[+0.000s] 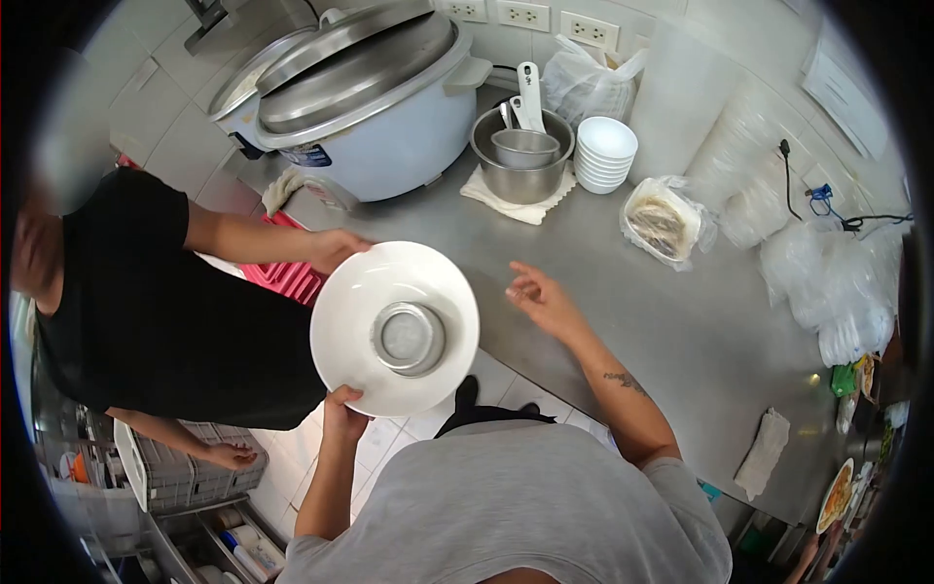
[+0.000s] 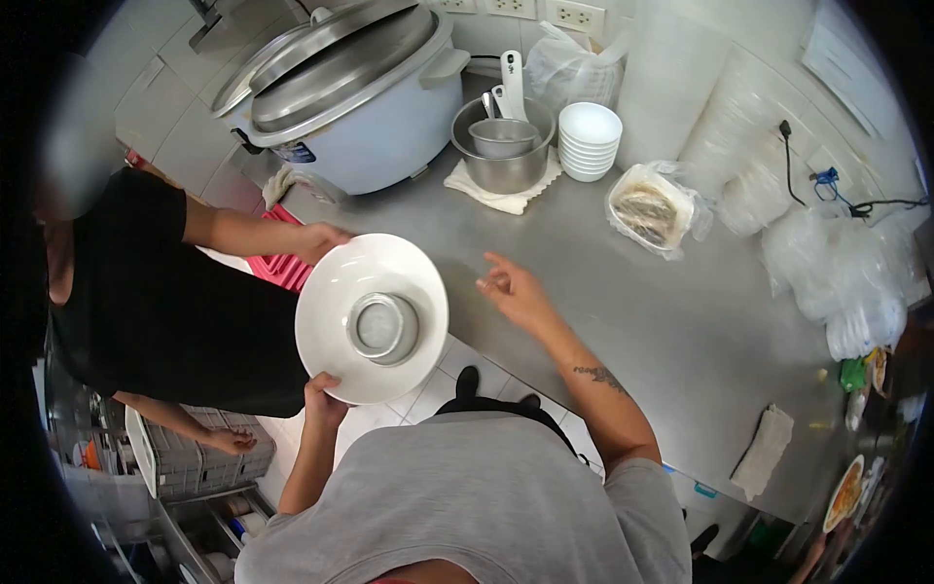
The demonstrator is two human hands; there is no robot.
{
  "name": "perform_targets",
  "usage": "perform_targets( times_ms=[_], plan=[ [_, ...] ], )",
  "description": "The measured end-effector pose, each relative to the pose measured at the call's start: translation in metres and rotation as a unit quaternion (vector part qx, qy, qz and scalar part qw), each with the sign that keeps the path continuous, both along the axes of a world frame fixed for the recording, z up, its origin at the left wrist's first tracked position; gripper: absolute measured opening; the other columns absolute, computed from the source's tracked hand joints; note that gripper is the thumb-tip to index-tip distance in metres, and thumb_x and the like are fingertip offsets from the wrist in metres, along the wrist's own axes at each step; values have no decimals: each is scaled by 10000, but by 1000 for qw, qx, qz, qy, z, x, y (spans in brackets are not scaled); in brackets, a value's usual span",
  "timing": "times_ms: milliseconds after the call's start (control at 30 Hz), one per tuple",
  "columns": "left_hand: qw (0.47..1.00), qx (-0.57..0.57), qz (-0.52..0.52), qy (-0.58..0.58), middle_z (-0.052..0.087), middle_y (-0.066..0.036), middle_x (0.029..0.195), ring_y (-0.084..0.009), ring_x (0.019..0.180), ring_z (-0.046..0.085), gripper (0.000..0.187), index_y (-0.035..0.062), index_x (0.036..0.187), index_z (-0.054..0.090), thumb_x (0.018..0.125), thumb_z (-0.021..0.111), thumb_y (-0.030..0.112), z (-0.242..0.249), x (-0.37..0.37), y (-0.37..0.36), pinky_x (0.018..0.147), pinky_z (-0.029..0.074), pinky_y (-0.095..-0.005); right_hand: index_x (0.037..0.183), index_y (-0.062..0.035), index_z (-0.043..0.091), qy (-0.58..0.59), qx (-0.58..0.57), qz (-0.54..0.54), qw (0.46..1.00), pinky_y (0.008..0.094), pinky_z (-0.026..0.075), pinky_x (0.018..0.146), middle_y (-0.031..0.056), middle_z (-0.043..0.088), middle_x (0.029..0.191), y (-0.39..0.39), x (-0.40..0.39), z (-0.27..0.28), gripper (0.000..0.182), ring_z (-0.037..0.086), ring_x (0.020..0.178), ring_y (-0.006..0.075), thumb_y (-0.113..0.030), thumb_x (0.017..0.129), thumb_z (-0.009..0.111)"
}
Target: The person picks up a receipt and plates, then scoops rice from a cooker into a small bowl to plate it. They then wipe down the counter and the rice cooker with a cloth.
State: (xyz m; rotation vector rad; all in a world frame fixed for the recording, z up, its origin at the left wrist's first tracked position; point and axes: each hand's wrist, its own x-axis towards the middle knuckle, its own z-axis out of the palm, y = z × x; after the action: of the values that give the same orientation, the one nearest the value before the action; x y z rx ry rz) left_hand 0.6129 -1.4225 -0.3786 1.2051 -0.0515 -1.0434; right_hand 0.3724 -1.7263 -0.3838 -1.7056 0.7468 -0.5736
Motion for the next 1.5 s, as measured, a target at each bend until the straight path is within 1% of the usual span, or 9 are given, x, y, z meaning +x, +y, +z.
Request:
perform_targets(
  times_ms=[133,333,400,467,600,800,1133,1200,1500],
  plan=[
    [999,-10,53,1,611,-113,829,-231,626,601,487,-31,1061,534,602,521,131,11,2,21,448,461,-315,1154,-10,572,70,-259,-61,961,361,461,839,154,608,1057,-24,12,13,359,582,933,304,-95,806,596],
    [955,-22,296,24,594,-101,751,-228,498,569,391,-21,972,539,600,509,97,63,-4,0,331,415,-297,1075,6,601,29,-471,-47,881,379,444,899,166,601,1097,-86,66,-5,320,567,999,316,19,766,520],
    [975,-119,185,24,612,-134,1065,-274,898,643,513,-18,1112,516,604,497,53,42,36,31,732,569,-372,1062,0,606,64,-491,-59,867,375,456,882,154,608,1070,-93,80,-17,304,572,985,306,18,771,521],
    [950,-139,279,5,621,-134,1042,-229,842,651,441,-9,1117,511,684,519,75,65,39,16,659,569,-347,1034,-8,608,99,-499,-75,858,371,468,855,138,613,1023,-99,91,-27,279,577,957,297,16,769,526],
    [932,-306,191,17,629,-164,1043,-207,748,620,513,-36,1190,481,915,516,395,57,65,32,620,500,-298,937,-34,603,132,-509,-101,844,367,485,785,99,596,908,-106,99,-32,203,577,885,280,13,750,543],
    [949,-120,-190,-223,637,-107,905,-143,681,569,496,-35,1177,540,948,445,395,88,35,-61,620,450,-254,914,-53,602,147,-513,-129,836,367,480,782,83,565,902,-107,105,-36,207,556,905,270,17,724,561],
    [727,-156,7,-668,637,-81,920,-175,756,589,256,8,1036,636,898,520,190,286,256,-328,703,472,-292,939,-79,639,129,-410,-250,868,402,447,754,111,556,843,-96,129,-33,248,538,853,324,54,745,561],
    [595,-125,13,-794,635,-119,991,-263,840,604,252,44,1052,639,837,532,121,291,328,-403,778,478,-342,928,-85,651,141,-396,-279,863,391,447,754,99,566,840,-92,136,-34,250,538,840,319,62,746,561],
    [353,22,-254,-900,544,-115,1184,-344,1040,529,476,170,1221,516,774,506,8,299,393,-545,918,425,-394,901,-87,665,209,-345,-383,831,362,448,769,76,608,865,-78,169,-28,202,536,812,283,34,785,553]
  ],
)
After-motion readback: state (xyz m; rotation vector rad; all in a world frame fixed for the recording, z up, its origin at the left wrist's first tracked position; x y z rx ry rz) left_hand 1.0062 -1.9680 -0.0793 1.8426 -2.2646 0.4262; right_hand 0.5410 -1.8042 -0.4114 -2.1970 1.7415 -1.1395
